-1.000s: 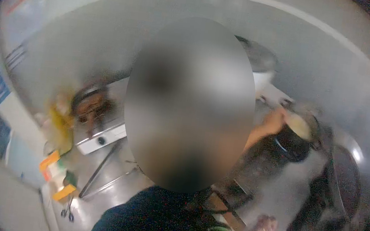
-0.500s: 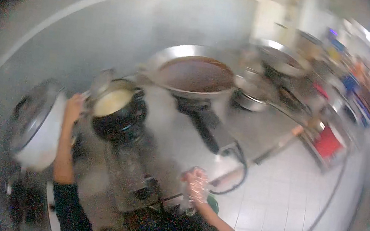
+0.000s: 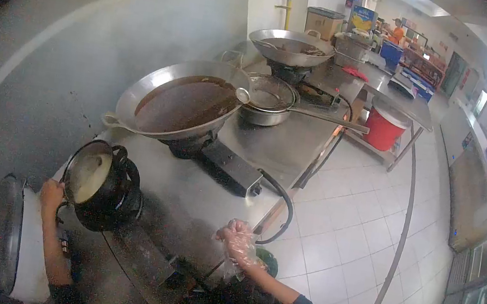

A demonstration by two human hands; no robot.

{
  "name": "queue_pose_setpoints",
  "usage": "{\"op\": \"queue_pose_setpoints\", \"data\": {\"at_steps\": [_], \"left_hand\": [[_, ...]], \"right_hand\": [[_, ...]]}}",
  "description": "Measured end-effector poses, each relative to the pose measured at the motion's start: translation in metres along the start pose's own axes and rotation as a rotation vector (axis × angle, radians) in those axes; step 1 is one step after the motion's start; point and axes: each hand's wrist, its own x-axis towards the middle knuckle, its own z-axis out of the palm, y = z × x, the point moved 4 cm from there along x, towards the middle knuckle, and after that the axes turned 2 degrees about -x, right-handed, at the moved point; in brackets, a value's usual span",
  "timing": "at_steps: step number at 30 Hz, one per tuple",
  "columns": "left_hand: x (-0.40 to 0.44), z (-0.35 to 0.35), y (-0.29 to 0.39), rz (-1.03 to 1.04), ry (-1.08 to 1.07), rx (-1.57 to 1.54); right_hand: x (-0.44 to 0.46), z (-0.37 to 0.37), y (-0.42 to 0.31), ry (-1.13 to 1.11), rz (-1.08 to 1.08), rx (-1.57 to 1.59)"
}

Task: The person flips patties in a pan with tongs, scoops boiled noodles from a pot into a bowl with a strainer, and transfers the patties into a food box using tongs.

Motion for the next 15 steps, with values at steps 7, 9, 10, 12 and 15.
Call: {"op": "queue_pose_setpoints", "data": {"at_steps": [7, 9, 10, 12, 15], "left_hand": [[-0.008, -0.015, 0.004, -0.003, -0.035, 0.034], [-0.003, -0.026, -0.009, 0.006, 0.028, 0.014], [0.001, -0.03, -0.018, 0.057, 0.099, -0.02], [0.002, -0.048, -0.02, 0.004, 0.112, 0.019], [-0.004, -0.048, -0.01, 0.053, 0.123, 0.057]], "right_hand": [[-0.016, 0.002, -0.016, -0.024, 0.013, 0.274], [-0.012, -0.002, -0.016, -0.04, 0.006, 0.233], [-0.009, -0.003, -0.017, -0.029, 0.02, 0.193], [-0.004, -0.004, -0.018, -0.004, 0.033, 0.164], [-0.002, -0.007, -0.013, 0.026, 0.009, 0.014]]}}
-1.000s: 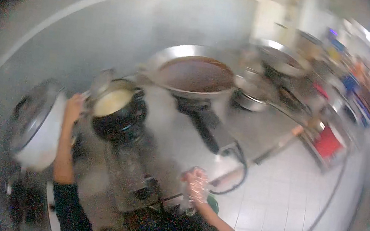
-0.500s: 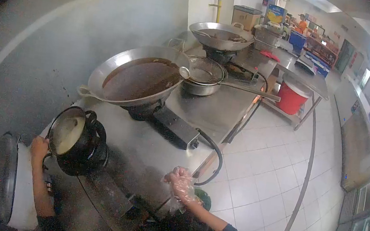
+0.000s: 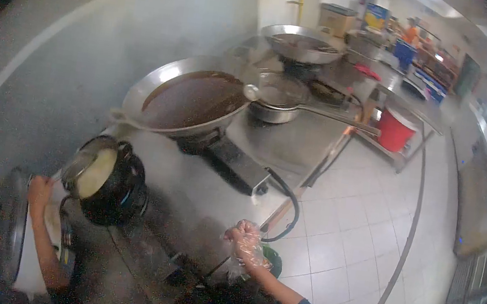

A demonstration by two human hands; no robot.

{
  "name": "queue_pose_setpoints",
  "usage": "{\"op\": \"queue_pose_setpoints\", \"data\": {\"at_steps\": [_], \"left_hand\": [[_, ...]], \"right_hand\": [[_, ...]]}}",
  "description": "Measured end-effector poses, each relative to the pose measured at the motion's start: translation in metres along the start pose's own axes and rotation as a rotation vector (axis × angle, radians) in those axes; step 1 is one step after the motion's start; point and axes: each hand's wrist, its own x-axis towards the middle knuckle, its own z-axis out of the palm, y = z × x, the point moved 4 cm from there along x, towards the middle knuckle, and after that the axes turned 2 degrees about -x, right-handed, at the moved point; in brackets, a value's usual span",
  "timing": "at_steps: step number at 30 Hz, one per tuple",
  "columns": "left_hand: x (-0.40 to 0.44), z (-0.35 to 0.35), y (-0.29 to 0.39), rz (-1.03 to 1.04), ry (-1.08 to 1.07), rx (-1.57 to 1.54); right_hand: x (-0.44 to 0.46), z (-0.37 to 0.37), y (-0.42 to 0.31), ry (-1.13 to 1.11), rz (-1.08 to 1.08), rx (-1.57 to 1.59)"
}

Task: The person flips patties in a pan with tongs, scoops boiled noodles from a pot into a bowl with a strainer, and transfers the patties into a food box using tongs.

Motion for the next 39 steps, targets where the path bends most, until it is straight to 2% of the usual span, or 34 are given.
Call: {"op": "queue_pose_setpoints", "data": {"at_steps": [2, 3, 4, 5, 6, 7, 9, 11, 13, 16, 17, 19, 22, 28, 34, 39], "left_hand": [[-0.007, 0.021, -0.005, -0.007, -0.074, 0.099], [-0.013, 0.027, -0.011, 0.037, 0.013, 0.072], [-0.016, 0.022, -0.003, -0.044, -0.107, 0.072], [-0.016, 0.031, -0.016, -0.009, -0.113, 0.119], [-0.027, 0.01, -0.001, -0.039, -0.03, 0.06], [-0.032, 0.004, 0.003, -0.079, -0.043, 0.035], [-0.04, -0.002, 0.003, -0.034, 0.062, 0.035], [-0.048, -0.011, 0.007, -0.045, 0.126, 0.028], [-0.059, -0.014, 0.016, -0.05, 0.174, -0.007], [-0.069, 0.005, 0.023, -0.051, 0.111, 0.039], [-0.072, 0.013, 0.02, -0.008, 0.057, 0.064], [-0.078, 0.018, 0.023, -0.035, 0.082, 0.057], [-0.085, 0.017, 0.022, -0.073, 0.066, 0.056], [-0.089, 0.007, 0.016, -0.094, 0.114, 0.015], [-0.085, 0.005, 0.015, -0.114, 0.127, -0.014], [-0.081, 0.011, 0.012, -0.108, 0.143, -0.047]], "right_hand": [[-0.001, 0.001, 0.0, -0.02, -0.075, -0.323], [0.0, 0.004, 0.005, 0.017, -0.071, -0.193], [0.0, 0.003, 0.014, 0.048, -0.053, -0.062], [-0.002, 0.005, 0.009, 0.048, -0.067, -0.091], [-0.003, 0.006, 0.003, 0.048, -0.082, -0.12], [0.003, -0.006, 0.033, -0.111, -0.216, -0.436], [0.006, 0.001, 0.03, 0.059, -0.225, -0.202], [0.003, 0.005, 0.019, -0.013, -0.227, -0.072], [0.001, 0.002, 0.018, -0.073, -0.046, 0.157], [-0.007, 0.011, 0.003, -0.053, 0.063, 0.207], [-0.007, 0.011, 0.003, -0.064, 0.047, 0.206], [-0.006, 0.012, 0.003, -0.084, 0.008, 0.205], [0.005, 0.003, 0.026, -0.086, -0.104, -0.021], [-0.005, 0.012, 0.009, -0.102, 0.001, 0.248], [-0.002, 0.008, 0.016, -0.124, -0.031, 0.072], [-0.004, 0.011, 0.012, -0.136, -0.019, 0.155]]}}
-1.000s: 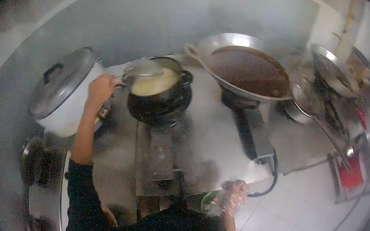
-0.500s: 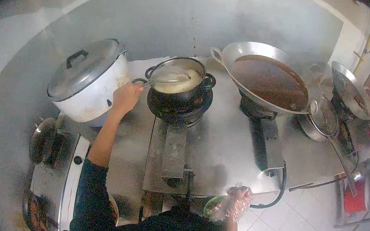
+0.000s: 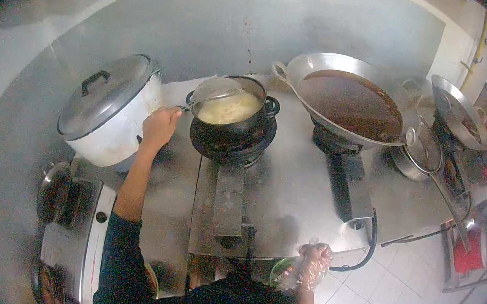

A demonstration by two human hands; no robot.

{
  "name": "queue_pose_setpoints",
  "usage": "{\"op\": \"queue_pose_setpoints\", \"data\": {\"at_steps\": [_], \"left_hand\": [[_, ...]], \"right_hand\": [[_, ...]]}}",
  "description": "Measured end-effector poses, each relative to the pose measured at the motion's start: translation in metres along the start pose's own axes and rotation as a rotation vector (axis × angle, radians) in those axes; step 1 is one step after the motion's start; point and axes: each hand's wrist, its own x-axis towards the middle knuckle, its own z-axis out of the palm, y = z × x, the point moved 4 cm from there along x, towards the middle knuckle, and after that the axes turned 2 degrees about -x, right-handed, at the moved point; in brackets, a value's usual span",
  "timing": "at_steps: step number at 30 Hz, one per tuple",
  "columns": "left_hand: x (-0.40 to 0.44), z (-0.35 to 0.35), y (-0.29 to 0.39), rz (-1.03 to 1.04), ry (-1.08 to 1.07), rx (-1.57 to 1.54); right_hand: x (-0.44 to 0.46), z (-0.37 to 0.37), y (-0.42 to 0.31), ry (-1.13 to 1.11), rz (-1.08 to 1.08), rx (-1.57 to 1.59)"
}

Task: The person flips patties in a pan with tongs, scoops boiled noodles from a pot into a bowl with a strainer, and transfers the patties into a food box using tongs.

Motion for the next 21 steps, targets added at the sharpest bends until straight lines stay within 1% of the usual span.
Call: {"op": "queue_pose_setpoints", "data": {"at_steps": [1, 3, 5, 7, 9, 11, 16, 19, 21], "left_hand": [[0.001, 0.002, -0.001, -0.003, -0.01, 0.005], [0.003, 0.005, 0.0, -0.005, -0.032, 0.012], [0.005, 0.007, 0.002, -0.008, -0.06, 0.016], [0.007, 0.011, 0.002, -0.025, -0.092, 0.005], [0.01, 0.015, 0.0, -0.018, -0.1, -0.004], [0.012, 0.018, -0.002, 0.016, -0.085, -0.01], [0.018, 0.022, -0.001, -0.001, -0.078, -0.009], [0.023, 0.022, 0.0, 0.004, -0.103, -0.009], [0.024, 0.022, 0.001, 0.012, -0.094, -0.02]], "right_hand": [[-0.001, 0.002, -0.002, 0.007, 0.011, 0.04], [0.003, -0.002, 0.006, -0.018, -0.155, -0.19], [0.005, -0.008, 0.015, -0.022, -0.18, -0.286], [0.005, -0.007, 0.013, -0.011, -0.068, -0.24], [0.006, -0.007, 0.015, -0.006, -0.203, -0.425], [0.007, -0.009, 0.018, 0.003, -0.234, -0.437], [0.001, 0.011, -0.003, 0.065, 0.0, -0.014], [0.004, 0.01, -0.001, 0.067, 0.009, -0.048], [0.011, 0.004, 0.006, 0.034, -0.207, -0.306]]}}
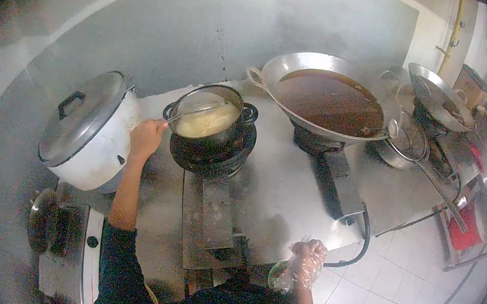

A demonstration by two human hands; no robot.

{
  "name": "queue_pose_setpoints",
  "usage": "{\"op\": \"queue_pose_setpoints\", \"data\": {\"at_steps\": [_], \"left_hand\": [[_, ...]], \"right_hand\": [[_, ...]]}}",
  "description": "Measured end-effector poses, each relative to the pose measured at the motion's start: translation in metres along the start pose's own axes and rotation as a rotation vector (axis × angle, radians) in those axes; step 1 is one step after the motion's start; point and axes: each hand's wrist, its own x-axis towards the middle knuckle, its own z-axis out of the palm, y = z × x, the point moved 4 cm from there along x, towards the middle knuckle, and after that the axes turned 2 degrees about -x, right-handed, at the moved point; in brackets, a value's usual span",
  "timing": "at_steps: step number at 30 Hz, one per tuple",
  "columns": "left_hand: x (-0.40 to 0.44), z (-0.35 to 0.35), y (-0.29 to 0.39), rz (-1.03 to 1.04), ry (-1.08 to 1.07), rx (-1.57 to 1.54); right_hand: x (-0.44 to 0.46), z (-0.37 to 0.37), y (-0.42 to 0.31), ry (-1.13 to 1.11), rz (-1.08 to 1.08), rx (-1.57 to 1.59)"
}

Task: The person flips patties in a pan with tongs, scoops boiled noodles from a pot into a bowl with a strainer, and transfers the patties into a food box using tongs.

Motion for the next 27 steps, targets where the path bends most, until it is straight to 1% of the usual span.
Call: {"op": "queue_pose_setpoints", "data": {"at_steps": [2, 3, 5, 7, 10, 13, 14, 16, 19, 22, 25, 27], "left_hand": [[0.001, -0.001, 0.001, 0.01, 0.031, -0.021], [0.002, 0.0, 0.001, 0.01, 0.036, -0.018], [0.004, 0.006, 0.001, 0.014, 0.048, -0.014], [0.005, 0.004, 0.003, -0.003, 0.012, 0.003], [0.007, 0.008, 0.002, -0.025, -0.01, 0.026], [0.007, 0.011, -0.002, -0.035, -0.019, 0.009], [0.007, 0.012, -0.002, -0.038, -0.022, -0.003], [0.008, 0.009, 0.0, -0.04, -0.018, 0.008], [0.007, 0.007, 0.001, -0.051, -0.035, 0.018], [0.008, 0.008, 0.0, -0.058, -0.047, -0.016], [0.007, 0.01, -0.002, -0.068, -0.025, -0.069], [0.007, 0.008, -0.002, -0.068, -0.017, -0.085]], "right_hand": [[0.001, -0.002, 0.011, -0.003, -0.061, -0.082], [0.001, 0.001, 0.003, 0.008, -0.009, -0.038], [0.002, 0.001, -0.003, -0.001, -0.062, -0.171], [0.002, 0.002, -0.014, -0.047, -0.27, -0.528], [0.003, 0.001, -0.021, 0.003, -0.057, -0.282], [0.006, -0.003, 0.008, 0.047, 0.008, -0.177], [0.006, -0.004, 0.016, 0.044, 0.058, -0.086], [0.005, 0.0, 0.005, 0.035, 0.154, 0.096], [0.007, -0.003, 0.008, 0.036, 0.14, -0.033], [0.006, 0.0, -0.028, -0.098, -0.487, -0.769], [0.008, 0.0, -0.016, -0.072, -0.015, -0.362], [0.009, 0.0, -0.024, -0.135, -0.014, -0.462]]}}
